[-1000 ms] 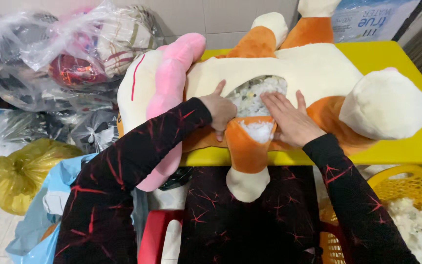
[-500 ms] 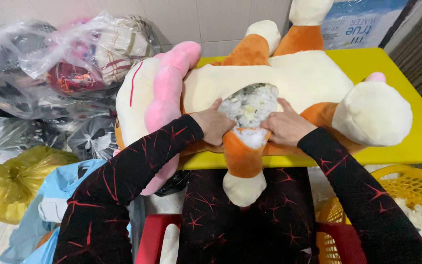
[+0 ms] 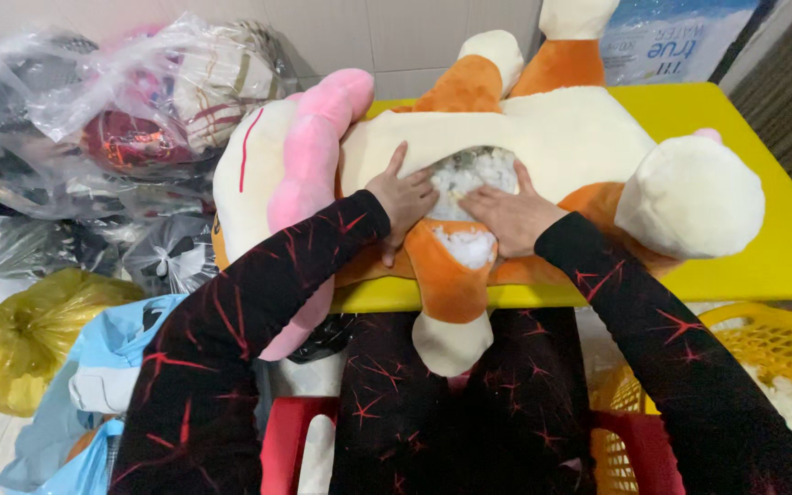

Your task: The person repeatedly scoops white stuffing from a yellow basket and packs it into the torso opening of a large plush toy on a yellow table. The hands press and distribute the stuffing inside the toy throughout the clip.

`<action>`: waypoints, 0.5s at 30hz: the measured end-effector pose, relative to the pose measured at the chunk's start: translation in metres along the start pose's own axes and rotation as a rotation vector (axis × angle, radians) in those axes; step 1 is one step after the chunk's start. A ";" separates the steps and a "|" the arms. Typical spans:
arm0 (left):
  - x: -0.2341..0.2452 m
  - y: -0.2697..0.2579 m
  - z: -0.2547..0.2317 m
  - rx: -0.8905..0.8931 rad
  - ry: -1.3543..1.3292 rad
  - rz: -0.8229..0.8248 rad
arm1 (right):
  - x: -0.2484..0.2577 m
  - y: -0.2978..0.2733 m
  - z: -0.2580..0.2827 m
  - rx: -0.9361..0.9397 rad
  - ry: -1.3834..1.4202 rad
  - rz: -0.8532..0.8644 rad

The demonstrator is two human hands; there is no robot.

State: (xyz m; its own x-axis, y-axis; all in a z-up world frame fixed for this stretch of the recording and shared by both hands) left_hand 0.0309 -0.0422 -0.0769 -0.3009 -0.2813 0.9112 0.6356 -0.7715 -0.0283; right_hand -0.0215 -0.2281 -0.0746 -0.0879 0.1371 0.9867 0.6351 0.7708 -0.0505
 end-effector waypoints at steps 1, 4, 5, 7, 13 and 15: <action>-0.004 0.002 0.003 0.021 0.064 0.186 | -0.004 0.004 -0.004 -0.052 0.034 0.125; -0.007 0.002 0.005 0.080 0.112 0.429 | -0.023 -0.002 -0.012 -0.173 0.028 0.562; -0.006 -0.001 0.003 0.095 0.105 0.459 | -0.025 -0.003 -0.011 -0.154 -0.004 0.516; 0.000 -0.007 0.000 0.100 0.109 0.435 | -0.024 -0.007 -0.009 -0.121 -0.072 0.418; 0.043 -0.037 -0.008 0.124 0.061 0.051 | 0.010 -0.025 0.016 -0.151 -0.081 0.017; 0.053 -0.049 -0.015 0.127 -0.085 0.081 | 0.020 -0.034 0.028 -0.150 -0.059 -0.052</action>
State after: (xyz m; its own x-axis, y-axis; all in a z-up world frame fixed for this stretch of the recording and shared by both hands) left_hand -0.0270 -0.0281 -0.0338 -0.1877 -0.2860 0.9397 0.7413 -0.6688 -0.0555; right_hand -0.0668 -0.2341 -0.0577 -0.1656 0.1396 0.9763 0.7357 0.6768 0.0280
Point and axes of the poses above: each hand's wrist, its own y-axis towards the middle knuckle, its own x-axis out of the back of the hand, z = x × y, the point moved 3 cm from there along y, towards the middle knuckle, and after that the axes turned 12 degrees about x, right-handed, at the moved point
